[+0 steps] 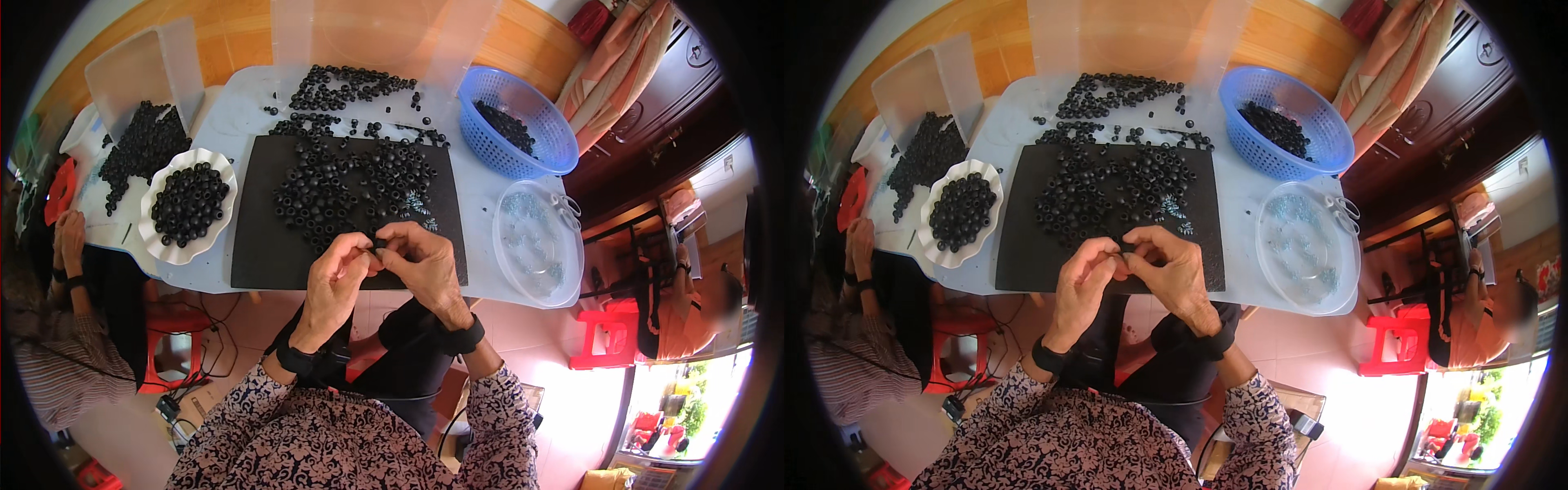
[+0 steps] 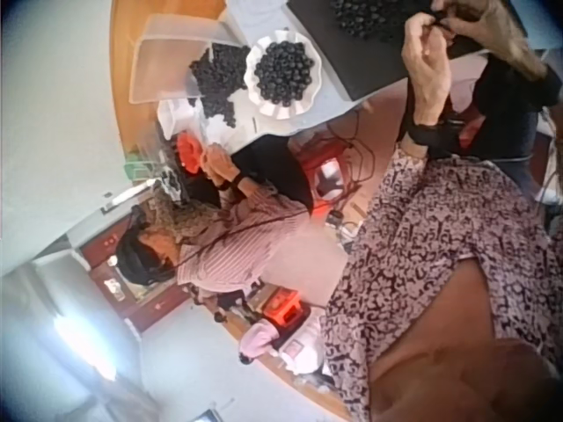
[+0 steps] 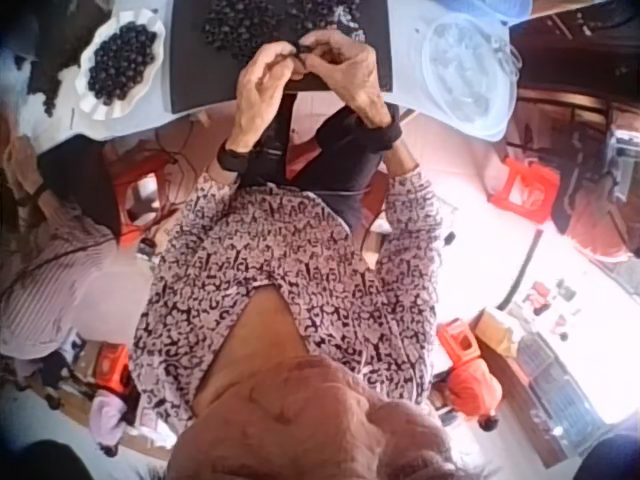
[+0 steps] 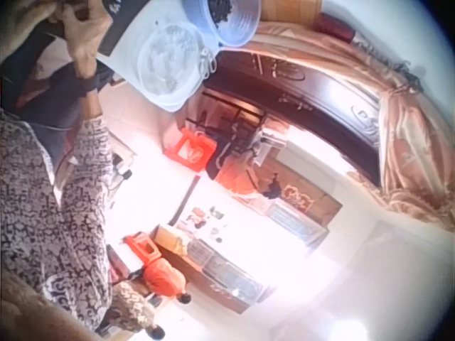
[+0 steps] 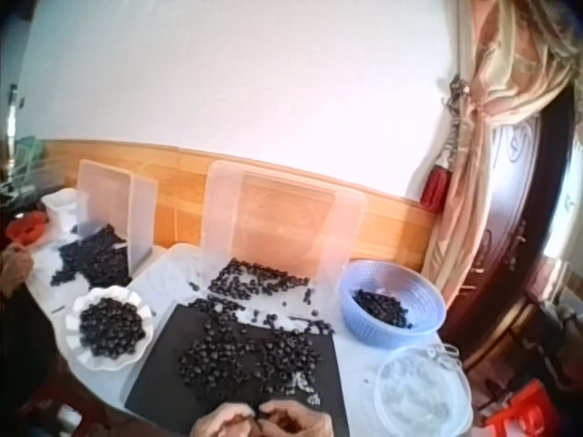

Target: Manually assembling or sorting small black plastic rings and components at a table.

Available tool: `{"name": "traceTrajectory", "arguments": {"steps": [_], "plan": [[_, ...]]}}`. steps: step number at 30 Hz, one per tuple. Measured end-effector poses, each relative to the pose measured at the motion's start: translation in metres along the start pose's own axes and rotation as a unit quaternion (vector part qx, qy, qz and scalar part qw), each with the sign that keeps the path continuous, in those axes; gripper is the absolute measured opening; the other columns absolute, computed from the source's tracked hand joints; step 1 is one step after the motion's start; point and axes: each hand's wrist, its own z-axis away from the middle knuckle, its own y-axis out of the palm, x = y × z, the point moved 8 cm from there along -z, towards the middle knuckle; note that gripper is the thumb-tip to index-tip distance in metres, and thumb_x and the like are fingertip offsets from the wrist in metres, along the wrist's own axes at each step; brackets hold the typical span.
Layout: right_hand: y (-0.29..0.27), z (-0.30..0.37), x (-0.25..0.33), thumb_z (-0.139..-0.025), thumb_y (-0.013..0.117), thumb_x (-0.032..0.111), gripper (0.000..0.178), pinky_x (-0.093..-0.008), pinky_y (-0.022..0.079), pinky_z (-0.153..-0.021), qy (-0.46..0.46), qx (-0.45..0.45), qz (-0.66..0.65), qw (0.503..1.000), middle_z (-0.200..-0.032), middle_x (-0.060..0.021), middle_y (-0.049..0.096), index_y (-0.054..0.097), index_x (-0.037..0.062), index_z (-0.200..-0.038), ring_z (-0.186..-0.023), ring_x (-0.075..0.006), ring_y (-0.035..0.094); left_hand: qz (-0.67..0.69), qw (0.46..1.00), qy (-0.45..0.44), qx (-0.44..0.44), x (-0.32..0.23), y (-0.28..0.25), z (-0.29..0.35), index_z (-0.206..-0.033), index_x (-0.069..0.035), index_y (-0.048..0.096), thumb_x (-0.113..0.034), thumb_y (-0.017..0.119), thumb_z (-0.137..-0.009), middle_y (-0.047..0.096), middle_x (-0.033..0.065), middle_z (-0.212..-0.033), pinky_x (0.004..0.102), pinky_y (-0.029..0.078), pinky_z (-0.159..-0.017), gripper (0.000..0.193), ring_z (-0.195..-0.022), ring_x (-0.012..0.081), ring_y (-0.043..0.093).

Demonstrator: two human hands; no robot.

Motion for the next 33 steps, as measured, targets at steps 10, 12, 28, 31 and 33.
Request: {"name": "traceTrajectory", "arguments": {"steps": [10, 12, 28, 31, 33], "plan": [[0.008, 0.009, 0.007, -0.086, 0.065, -0.004, 0.016, -0.0238, 0.056, -0.071, -0.055, 0.037, -0.101, 0.993, -0.099, -0.0090, 0.066, 0.066, -0.0049, -0.102, -0.079, -0.0134, 0.071, -0.001, 1.000, -0.012, 0.024, 0.003, 0.002, -0.003, -0.116, 0.001, 0.053, -0.014, 0.053, -0.099, 0.065, 0.0074, -0.088, 0.0257, 0.052, -0.074, 0.022, -0.081, 0.0111, 0.063], [0.008, 0.009, 0.008, -0.086, 0.065, -0.004, 0.015, -0.0238, 0.056, -0.072, -0.063, 0.037, -0.075, 0.994, -0.100, -0.0094, 0.066, 0.067, -0.0054, -0.102, -0.079, -0.0141, 0.071, 0.013, 0.999, -0.018, 0.028, 0.003, 0.002, -0.003, -0.117, 0.001, 0.053, -0.014, 0.053, -0.099, 0.065, 0.0074, -0.088, 0.0256, 0.052, -0.074, 0.023, -0.082, 0.0111, 0.063], [-0.001, 0.013, 0.001, -0.083, 0.067, -0.007, 0.017, -0.0232, 0.056, -0.071, -0.072, 0.034, -0.066, 0.995, -0.101, -0.0090, 0.068, 0.070, -0.0026, -0.099, -0.081, -0.0132, 0.069, -0.027, 0.998, -0.025, 0.056, -0.003, 0.009, -0.001, -0.110, 0.003, 0.056, -0.011, 0.051, -0.098, 0.067, 0.0077, -0.089, 0.0240, 0.051, -0.073, 0.019, -0.084, 0.0102, 0.064], [-0.002, 0.012, 0.002, -0.083, 0.067, -0.006, 0.017, -0.0226, 0.055, -0.071, -0.082, 0.034, -0.032, 0.996, -0.099, -0.0088, 0.069, 0.070, -0.0024, -0.099, -0.081, -0.0126, 0.069, -0.059, 0.997, -0.019, 0.057, -0.005, 0.008, -0.001, -0.108, 0.002, 0.057, -0.013, 0.052, -0.098, 0.068, 0.0079, -0.084, 0.0244, 0.050, -0.070, 0.019, -0.080, 0.0098, 0.063], [-0.001, 0.013, 0.002, -0.084, 0.067, -0.006, 0.017, -0.0225, 0.055, -0.071, -0.081, 0.038, -0.029, 0.996, -0.096, -0.0086, 0.070, 0.069, -0.0021, -0.100, -0.081, -0.0124, 0.069, -0.076, 0.996, -0.006, 0.055, -0.005, 0.007, -0.002, -0.107, 0.002, 0.056, -0.015, 0.053, -0.098, 0.068, 0.0087, -0.082, 0.0252, 0.049, -0.068, 0.020, -0.077, 0.0098, 0.063]]}}
